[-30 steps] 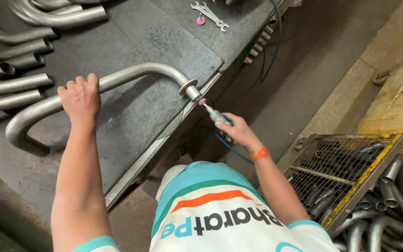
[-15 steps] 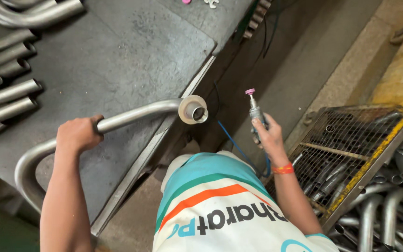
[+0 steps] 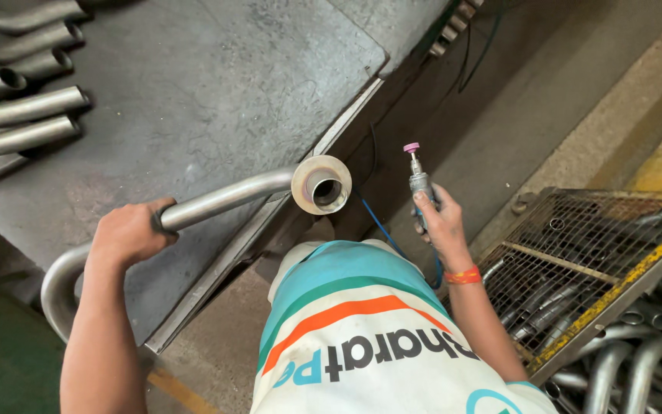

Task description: The person holds a bent metal tube on a workbench and uses a pneumatic die grinder to grind and deburr the cut ends of the tube, repositioning the tube to reach both ends. They finish one tube, set it with a stack of finished tubes, and pick up the next bent tube to repeat the process.

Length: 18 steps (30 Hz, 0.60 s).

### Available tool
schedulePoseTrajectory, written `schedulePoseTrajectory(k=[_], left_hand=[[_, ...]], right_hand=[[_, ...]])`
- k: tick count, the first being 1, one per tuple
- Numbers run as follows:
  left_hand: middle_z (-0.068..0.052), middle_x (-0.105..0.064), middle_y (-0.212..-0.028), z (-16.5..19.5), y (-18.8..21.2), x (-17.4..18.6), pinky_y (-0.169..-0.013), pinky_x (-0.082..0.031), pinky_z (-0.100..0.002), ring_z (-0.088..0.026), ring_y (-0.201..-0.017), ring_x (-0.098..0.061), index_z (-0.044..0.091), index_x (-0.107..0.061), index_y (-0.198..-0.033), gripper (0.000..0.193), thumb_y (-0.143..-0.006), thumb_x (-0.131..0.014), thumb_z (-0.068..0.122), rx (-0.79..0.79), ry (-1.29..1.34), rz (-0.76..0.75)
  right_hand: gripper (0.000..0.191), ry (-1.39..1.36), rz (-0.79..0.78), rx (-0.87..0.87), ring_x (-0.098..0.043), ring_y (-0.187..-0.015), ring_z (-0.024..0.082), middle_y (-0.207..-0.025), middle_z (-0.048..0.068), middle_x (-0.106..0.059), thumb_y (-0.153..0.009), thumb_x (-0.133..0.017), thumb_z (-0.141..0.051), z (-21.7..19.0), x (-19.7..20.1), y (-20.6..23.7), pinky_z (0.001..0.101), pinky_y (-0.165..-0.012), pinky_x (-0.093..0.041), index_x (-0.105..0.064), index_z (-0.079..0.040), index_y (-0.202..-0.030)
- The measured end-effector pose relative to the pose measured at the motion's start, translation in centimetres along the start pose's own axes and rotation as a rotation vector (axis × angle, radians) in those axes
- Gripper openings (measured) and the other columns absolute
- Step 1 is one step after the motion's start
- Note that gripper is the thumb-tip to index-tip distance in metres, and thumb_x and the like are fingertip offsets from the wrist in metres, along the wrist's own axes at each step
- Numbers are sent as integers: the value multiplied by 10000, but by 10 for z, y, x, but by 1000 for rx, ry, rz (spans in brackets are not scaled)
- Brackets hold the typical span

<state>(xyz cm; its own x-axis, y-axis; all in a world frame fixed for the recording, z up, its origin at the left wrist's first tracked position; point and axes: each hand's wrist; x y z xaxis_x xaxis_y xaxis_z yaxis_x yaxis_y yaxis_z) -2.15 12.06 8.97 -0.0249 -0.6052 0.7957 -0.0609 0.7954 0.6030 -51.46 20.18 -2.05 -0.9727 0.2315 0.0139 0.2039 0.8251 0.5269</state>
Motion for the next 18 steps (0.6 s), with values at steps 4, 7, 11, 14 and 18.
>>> schedulePoseTrajectory(k=[4,7,11,14,18], left_hand=[[-124,-774,-1035,-8,11,9,-894,-548,-466,-357,-1025,-711,336,-705,-1237,528,-719,-804,303,15,35,48],[-149,-758,-1039,-21,19,28,-890,-535,-477,-377,-1019,-697,308,-686,-1280,587,-714,-827,365,15,47,158],[-164,-756,-1026,-55,38,67,-859,-541,-452,-316,-924,-718,191,-704,-1341,655,-716,-888,267,54,378,356],[-63,-710,-1037,-75,48,88,-875,-531,-408,-218,-914,-653,75,-697,-1194,459,-792,-881,196,-38,751,574],[-19,-594,-1023,-81,35,113,-883,-494,-337,-152,-914,-595,89,-586,-1147,326,-893,-776,17,-234,1218,749]], right_hand=[[427,2,-24,27,-518,-492,45,-749,-9,-607,-957,-676,-323,-5,-5,4,212,-379,-333,-635,-67,-1296],[431,-3,-26,42,-514,-486,42,-743,-11,-604,-955,-672,-326,-10,-6,6,213,-375,-333,-631,-65,-1296],[437,-24,-34,70,-508,-469,46,-733,-5,-605,-950,-674,-327,-16,-4,7,213,-370,-330,-630,-62,-1295],[434,-31,-34,80,-511,-473,45,-735,-1,-609,-950,-678,-326,-17,-3,9,213,-371,-333,-632,-55,-1286],[445,-66,-26,87,-503,-475,41,-741,-6,-602,-948,-679,-324,-18,-4,12,212,-369,-330,-622,-62,-1303]])
Point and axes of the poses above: each hand's wrist, its own y-axis away from the middle knuckle, its own x-axis out of the back of the hand, z = x × y
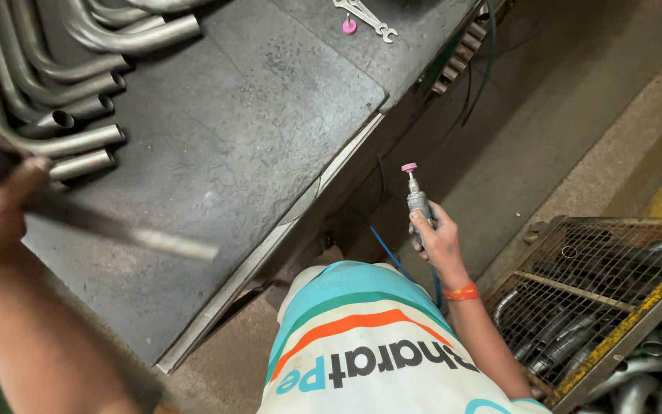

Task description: The person holds a bent metal tube on a workbench and uses a pneumatic die grinder to grind and deburr the cut ends of the tube, repositioning the tube to reach both ends. They finish one tube, set it with a stack of finished tubes, and pick up the next bent tube to repeat the process.

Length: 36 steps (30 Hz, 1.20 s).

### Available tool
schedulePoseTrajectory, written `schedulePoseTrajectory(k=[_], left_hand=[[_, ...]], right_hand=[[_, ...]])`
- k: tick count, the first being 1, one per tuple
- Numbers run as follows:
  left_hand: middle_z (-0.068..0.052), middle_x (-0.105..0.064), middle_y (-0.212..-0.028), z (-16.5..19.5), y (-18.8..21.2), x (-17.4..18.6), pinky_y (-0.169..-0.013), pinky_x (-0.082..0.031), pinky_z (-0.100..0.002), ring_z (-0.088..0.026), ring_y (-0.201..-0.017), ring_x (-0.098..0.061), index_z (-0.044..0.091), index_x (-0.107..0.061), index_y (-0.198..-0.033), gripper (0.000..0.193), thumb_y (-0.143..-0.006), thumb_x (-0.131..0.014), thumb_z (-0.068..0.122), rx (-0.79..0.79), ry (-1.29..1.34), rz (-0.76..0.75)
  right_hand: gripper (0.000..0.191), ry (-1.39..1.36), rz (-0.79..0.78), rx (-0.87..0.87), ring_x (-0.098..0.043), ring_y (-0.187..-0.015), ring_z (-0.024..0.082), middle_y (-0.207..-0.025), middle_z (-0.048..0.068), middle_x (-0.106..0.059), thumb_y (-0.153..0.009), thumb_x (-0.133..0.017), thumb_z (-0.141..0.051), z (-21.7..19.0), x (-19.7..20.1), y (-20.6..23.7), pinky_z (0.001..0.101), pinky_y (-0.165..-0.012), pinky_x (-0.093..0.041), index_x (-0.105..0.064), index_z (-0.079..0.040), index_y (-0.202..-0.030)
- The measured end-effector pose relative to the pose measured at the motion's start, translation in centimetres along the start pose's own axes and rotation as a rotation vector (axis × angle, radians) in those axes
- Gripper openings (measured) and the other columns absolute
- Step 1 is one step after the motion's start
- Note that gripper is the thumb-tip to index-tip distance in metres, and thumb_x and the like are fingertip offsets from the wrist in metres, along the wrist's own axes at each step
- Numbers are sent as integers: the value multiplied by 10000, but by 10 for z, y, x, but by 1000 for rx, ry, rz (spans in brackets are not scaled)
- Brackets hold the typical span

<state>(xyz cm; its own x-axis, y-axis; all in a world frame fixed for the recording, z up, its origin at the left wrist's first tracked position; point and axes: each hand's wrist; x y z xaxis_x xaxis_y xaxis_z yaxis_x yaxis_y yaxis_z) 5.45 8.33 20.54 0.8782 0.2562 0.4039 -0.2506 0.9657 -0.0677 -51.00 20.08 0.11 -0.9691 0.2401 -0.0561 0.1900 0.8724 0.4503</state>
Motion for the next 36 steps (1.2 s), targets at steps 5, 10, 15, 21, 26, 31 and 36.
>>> schedulePoseTrajectory(k=[5,10,15,21,26,31,36], left_hand=[[-112,-573,-1010,-12,-24,-52,-965,-524,-393,-246,-939,-611,44,-507,-1165,275,-1018,-668,-124,-213,672,4],[-131,-670,-1114,-59,-53,-125,-1098,-515,-441,-271,-1115,-673,40,-586,-1214,301,-952,-714,-38,-99,1006,71],[-110,-703,-1126,-131,-65,-192,-1110,-537,-526,-280,-1151,-683,45,-642,-1026,225,-841,-756,-15,212,1335,194],[-148,-669,-1184,-182,-57,-235,-1080,-484,-571,-340,-1186,-632,21,-666,-1108,351,-780,-789,7,530,1311,207],[-155,-668,-1207,-193,-47,-240,-1055,-524,-597,-349,-1173,-632,49,-625,-1167,397,-859,-829,192,524,1268,204],[-96,-707,-1130,-178,-31,-220,-893,-559,-503,-299,-1017,-693,88,-641,-1192,445,-866,-765,366,641,972,140],[-161,-765,-937,-137,6,-196,-850,-558,-402,-274,-842,-730,10,-760,-1066,366,-991,-844,359,205,-205,-116]], right_hand=[[446,-32,49,13,-506,-473,38,-745,-11,-606,-941,-678,-306,-5,1,0,209,-363,-335,-607,-74,-1315],[391,-63,83,104,-502,-481,30,-744,-18,-599,-962,-683,-277,-12,5,-3,201,-369,-338,-611,-65,-1283],[411,-10,128,196,-488,-504,24,-737,-38,-563,-924,-736,-207,-17,0,-11,215,-408,-360,-617,-57,-1288],[440,343,186,497,-557,-759,95,-873,3,-630,-914,-827,-232,-24,-30,-47,301,-685,-520,-670,-13,-1262],[536,529,225,452,-747,-818,243,-920,126,-748,-809,-860,-336,-27,-82,-83,379,-750,-579,-647,-35,-1199],[614,679,135,371,-726,-896,396,-971,211,-744,-769,-864,-409,-15,-121,-93,448,-768,-564,-616,-35,-1188],[658,705,110,274,-724,-941,413,-997,232,-740,-760,-855,-440,2,-130,-98,460,-790,-565,-603,-38,-1216]])
Point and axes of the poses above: each hand's wrist, its own y-axis away from the middle knuckle, its own x-axis out of the back of the hand, z = x × y
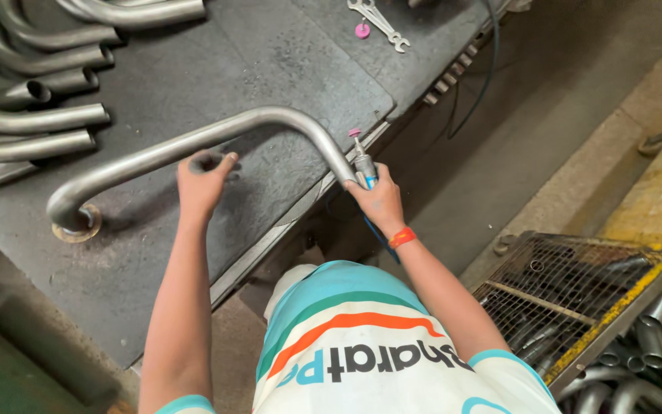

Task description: The person holds a bent metal tube on a workbench and uses a pneumatic die grinder to grind and deburr the cut ends of the tube, repositioning the tube to reach both ends. They finish one tube, set it with a stack of finished tubes, and pick up the next bent tube to repeat the process.

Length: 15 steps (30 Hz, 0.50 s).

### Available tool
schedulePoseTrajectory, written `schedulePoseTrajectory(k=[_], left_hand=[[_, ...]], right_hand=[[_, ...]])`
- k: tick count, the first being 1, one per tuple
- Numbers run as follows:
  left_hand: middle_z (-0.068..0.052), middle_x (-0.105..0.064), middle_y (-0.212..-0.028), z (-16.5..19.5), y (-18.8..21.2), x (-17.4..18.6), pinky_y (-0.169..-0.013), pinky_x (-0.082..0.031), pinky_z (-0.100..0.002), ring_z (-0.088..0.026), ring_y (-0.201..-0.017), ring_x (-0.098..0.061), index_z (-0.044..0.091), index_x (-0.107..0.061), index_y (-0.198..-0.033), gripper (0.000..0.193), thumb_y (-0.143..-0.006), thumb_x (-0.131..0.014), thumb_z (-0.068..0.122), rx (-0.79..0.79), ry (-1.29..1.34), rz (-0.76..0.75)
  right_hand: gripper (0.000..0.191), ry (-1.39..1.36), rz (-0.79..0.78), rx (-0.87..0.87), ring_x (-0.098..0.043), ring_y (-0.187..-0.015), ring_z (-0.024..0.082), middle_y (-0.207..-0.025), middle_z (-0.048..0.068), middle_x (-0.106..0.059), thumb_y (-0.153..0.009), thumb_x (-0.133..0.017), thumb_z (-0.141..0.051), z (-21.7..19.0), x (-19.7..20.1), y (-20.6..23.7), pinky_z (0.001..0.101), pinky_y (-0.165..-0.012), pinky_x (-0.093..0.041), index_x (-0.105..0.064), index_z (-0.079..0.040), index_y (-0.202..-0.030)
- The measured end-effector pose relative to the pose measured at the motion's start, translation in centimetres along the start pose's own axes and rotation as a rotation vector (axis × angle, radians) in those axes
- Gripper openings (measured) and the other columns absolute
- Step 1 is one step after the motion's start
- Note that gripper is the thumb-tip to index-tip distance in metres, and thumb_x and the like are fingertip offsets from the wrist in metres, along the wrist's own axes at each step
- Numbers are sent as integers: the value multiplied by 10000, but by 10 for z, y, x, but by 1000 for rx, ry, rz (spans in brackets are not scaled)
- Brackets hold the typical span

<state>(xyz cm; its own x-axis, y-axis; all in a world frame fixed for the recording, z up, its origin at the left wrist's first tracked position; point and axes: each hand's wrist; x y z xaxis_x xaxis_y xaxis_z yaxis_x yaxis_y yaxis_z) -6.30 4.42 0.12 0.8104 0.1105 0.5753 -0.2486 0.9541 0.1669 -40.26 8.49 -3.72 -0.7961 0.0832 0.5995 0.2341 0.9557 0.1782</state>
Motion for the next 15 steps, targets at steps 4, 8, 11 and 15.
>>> schedulePoseTrajectory(k=[4,8,11,15], left_hand=[[-110,-729,-1180,37,17,30,-967,-536,-458,-329,-1087,-713,135,-640,-1299,456,-925,-847,292,-751,-613,452],[-83,-765,-1051,47,-15,40,-887,-473,-436,-285,-996,-736,206,-716,-1150,761,-463,-744,533,-899,-1185,769],[-125,-731,-904,20,-45,27,-746,-483,-478,-347,-854,-697,125,-708,-958,257,-740,-781,241,-331,-1159,155],[-98,-742,-883,-25,-70,6,-751,-467,-447,-311,-846,-702,160,-713,-870,67,-805,-723,175,-400,-1242,289]], right_hand=[[652,-20,3,9,-735,-949,401,-995,225,-749,-764,-843,-446,3,-3,1,453,-799,-570,-612,-50,-1227],[642,-8,1,-4,-730,-945,401,-994,221,-752,-769,-844,-436,0,-3,6,454,-795,-567,-614,-62,-1238],[622,-17,34,23,-735,-940,394,-992,209,-754,-789,-841,-421,3,3,12,446,-792,-568,-614,-58,-1240],[585,-115,67,83,-764,-932,360,-1000,184,-767,-841,-796,-390,23,25,28,416,-801,-578,-614,-73,-1297]])
Point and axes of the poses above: each hand's wrist, its own y-axis away from the middle knuckle, its own x-axis out of the back of the hand, z = x × y
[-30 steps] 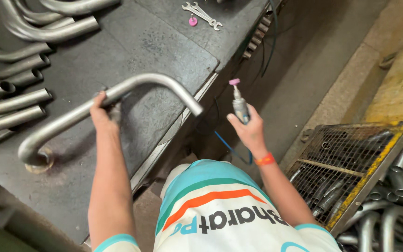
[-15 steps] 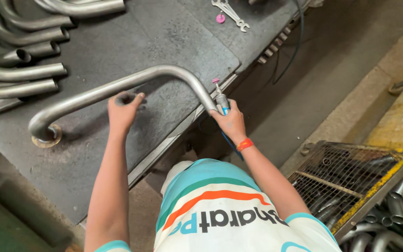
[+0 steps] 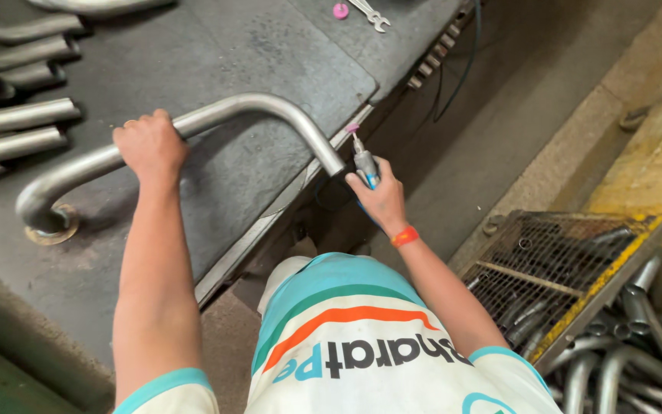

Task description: The person holds a bent metal tube on a workbench and uses a pneumatic die grinder to grind and deburr the cut ends of the tube, repositioning the tube to reach both ends. They finish one tube, set it with a stack of finished tubes, and pick up the next bent tube to repeat the process.

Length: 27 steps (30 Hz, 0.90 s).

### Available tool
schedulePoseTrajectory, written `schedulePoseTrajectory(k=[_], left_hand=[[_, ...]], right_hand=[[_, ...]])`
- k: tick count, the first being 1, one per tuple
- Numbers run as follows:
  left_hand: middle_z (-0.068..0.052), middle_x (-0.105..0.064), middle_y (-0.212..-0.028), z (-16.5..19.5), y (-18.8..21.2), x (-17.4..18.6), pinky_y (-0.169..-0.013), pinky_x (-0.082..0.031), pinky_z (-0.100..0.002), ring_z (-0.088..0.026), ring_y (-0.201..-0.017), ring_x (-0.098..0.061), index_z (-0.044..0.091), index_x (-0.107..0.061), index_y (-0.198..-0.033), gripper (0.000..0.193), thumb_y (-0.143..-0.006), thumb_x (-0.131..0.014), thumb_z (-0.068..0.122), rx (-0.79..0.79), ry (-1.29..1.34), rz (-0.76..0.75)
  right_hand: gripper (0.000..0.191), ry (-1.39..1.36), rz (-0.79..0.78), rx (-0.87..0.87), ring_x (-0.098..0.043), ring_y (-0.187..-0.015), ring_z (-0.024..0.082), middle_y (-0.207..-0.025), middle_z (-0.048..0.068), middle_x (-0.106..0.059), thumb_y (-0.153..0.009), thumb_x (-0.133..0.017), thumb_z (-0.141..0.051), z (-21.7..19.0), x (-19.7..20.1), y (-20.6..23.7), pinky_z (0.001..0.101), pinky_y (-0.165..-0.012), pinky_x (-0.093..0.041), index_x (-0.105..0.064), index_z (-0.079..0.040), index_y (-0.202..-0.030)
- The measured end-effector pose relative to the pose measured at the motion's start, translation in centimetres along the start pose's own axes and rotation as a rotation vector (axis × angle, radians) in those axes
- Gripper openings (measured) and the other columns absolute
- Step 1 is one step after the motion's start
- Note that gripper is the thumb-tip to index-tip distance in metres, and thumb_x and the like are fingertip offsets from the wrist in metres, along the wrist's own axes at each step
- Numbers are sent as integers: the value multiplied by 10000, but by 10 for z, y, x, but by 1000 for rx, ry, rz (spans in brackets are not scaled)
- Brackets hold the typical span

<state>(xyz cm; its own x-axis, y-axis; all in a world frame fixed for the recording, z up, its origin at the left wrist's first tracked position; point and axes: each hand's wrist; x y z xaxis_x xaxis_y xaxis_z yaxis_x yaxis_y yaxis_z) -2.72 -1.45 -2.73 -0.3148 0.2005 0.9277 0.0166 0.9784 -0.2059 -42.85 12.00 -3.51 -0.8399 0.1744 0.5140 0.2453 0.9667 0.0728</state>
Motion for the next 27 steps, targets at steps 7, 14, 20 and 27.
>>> schedulePoseTrajectory(k=[7,14,20,27], left_hand=[[-95,-738,-840,2,-3,-24,-719,-448,-429,-307,-807,-695,168,-721,-846,98,-756,-737,203,16,-23,-57],[-81,-738,-827,8,-7,-20,-700,-436,-414,-299,-801,-692,178,-731,-862,158,-712,-762,214,22,-53,-81],[-78,-737,-814,9,-7,-22,-706,-432,-403,-293,-794,-696,178,-737,-867,158,-712,-761,197,27,-80,-101],[-80,-740,-823,10,-9,-19,-712,-434,-412,-300,-802,-698,181,-742,-884,158,-726,-748,185,31,-69,-122]], right_hand=[[631,71,-92,60,-739,-959,389,-1077,234,-724,-946,-695,-326,28,36,51,429,-809,-565,-501,-109,-1506],[579,206,-185,100,-695,-856,407,-954,196,-703,-990,-632,-295,26,39,64,467,-736,-540,-483,-175,-1536],[580,304,-213,101,-655,-739,403,-825,172,-640,-981,-635,-330,18,36,61,501,-675,-515,-477,-265,-1535],[572,303,-222,127,-648,-747,405,-826,163,-626,-997,-618,-334,16,35,51,504,-676,-509,-463,-273,-1544]])
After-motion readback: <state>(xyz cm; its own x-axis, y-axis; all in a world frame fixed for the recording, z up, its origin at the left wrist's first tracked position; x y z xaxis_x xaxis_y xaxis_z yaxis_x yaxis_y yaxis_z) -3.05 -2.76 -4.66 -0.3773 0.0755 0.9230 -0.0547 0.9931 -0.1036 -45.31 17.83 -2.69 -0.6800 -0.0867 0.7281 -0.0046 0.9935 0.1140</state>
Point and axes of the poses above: each hand's wrist, its own y-axis away from the middle knuckle, its own x-axis out of the back of the hand, z = x × y
